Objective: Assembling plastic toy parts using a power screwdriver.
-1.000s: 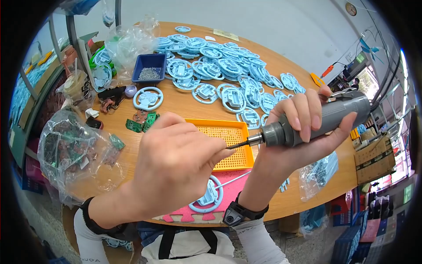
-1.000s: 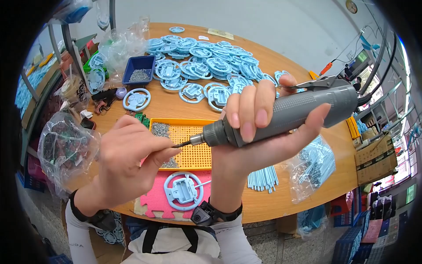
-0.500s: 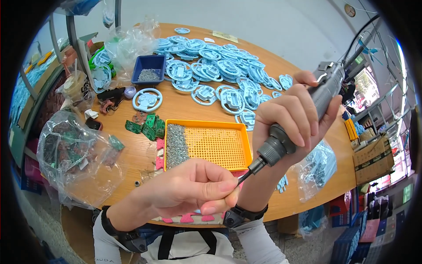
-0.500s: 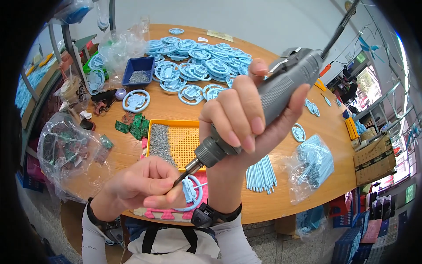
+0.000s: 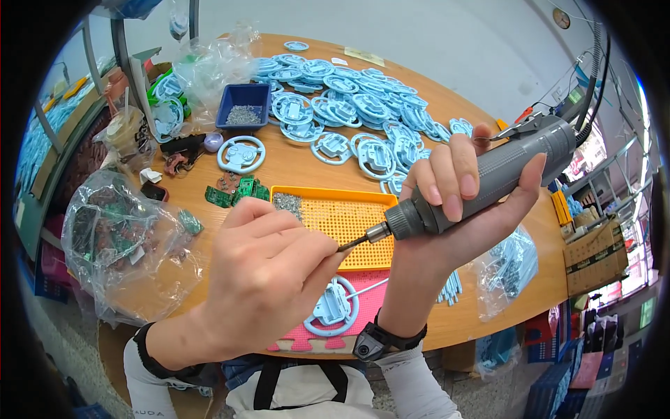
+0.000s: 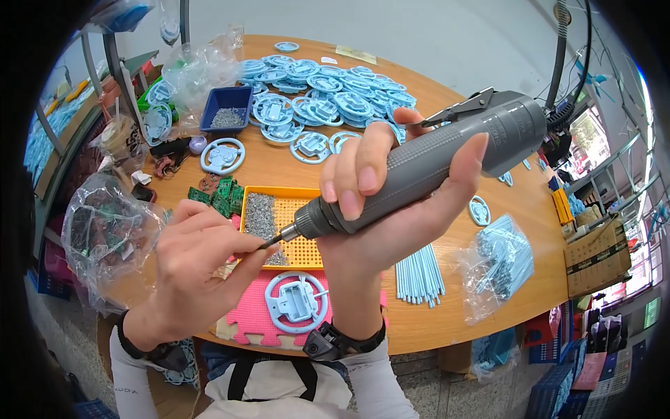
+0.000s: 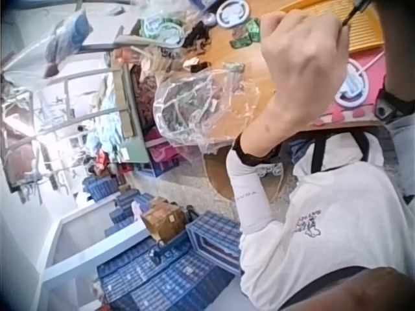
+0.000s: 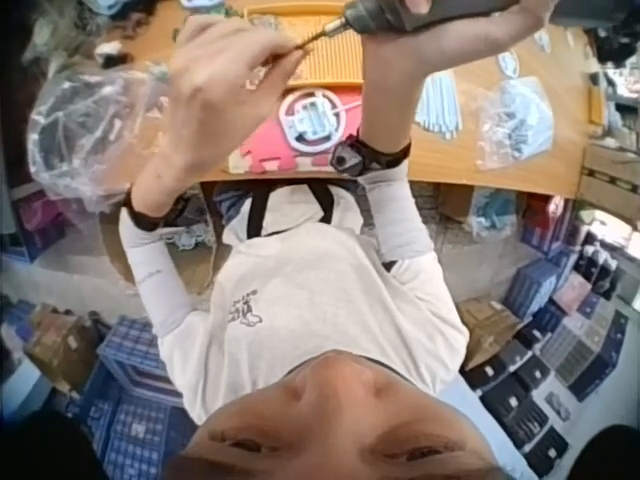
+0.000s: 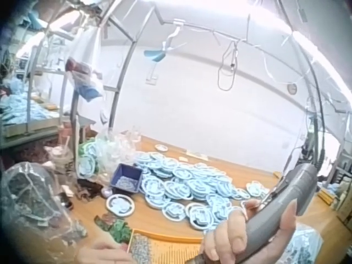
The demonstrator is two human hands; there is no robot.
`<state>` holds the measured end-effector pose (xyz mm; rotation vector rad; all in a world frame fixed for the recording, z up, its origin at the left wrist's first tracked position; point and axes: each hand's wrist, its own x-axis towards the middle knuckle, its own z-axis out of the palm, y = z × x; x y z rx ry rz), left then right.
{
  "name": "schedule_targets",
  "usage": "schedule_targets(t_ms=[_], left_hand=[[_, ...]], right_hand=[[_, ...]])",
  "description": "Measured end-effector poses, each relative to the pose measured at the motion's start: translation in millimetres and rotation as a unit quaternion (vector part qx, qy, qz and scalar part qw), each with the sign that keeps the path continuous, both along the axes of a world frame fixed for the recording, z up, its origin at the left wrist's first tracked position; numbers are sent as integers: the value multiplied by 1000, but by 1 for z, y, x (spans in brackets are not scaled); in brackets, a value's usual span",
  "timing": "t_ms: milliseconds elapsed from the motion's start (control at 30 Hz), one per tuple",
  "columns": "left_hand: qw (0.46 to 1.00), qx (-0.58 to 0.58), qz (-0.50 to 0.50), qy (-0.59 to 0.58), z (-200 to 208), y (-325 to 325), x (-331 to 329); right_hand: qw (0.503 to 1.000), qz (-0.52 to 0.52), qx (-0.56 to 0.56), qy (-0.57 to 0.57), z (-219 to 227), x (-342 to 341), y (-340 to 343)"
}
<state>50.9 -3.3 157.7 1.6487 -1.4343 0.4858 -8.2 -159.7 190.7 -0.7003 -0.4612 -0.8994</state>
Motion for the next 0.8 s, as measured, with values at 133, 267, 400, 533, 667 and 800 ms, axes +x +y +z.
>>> schedule_targets(t_ms=[133, 267, 400, 533, 667, 800], left_hand=[[995, -19, 52, -81, -3, -1, 3], [1000, 7, 18, 16, 9, 4, 0], [947, 58, -122, 292, 19, 15, -6], [956, 29, -141, 255, 19, 14, -13], [990, -96, -61, 77, 21, 6, -32], [988, -154, -18, 15, 39, 3, -53]], right_hand=[[998, -60, -16, -14, 0, -4, 4], [998, 29, 12, -50, 5, -11, -1], [982, 138, 113, -62, 2, -11, -3], [962, 196, 171, -82, -2, -11, -8], [946, 207, 208, -135, 15, -17, -2], [903, 269, 278, -185, 29, -21, -2]])
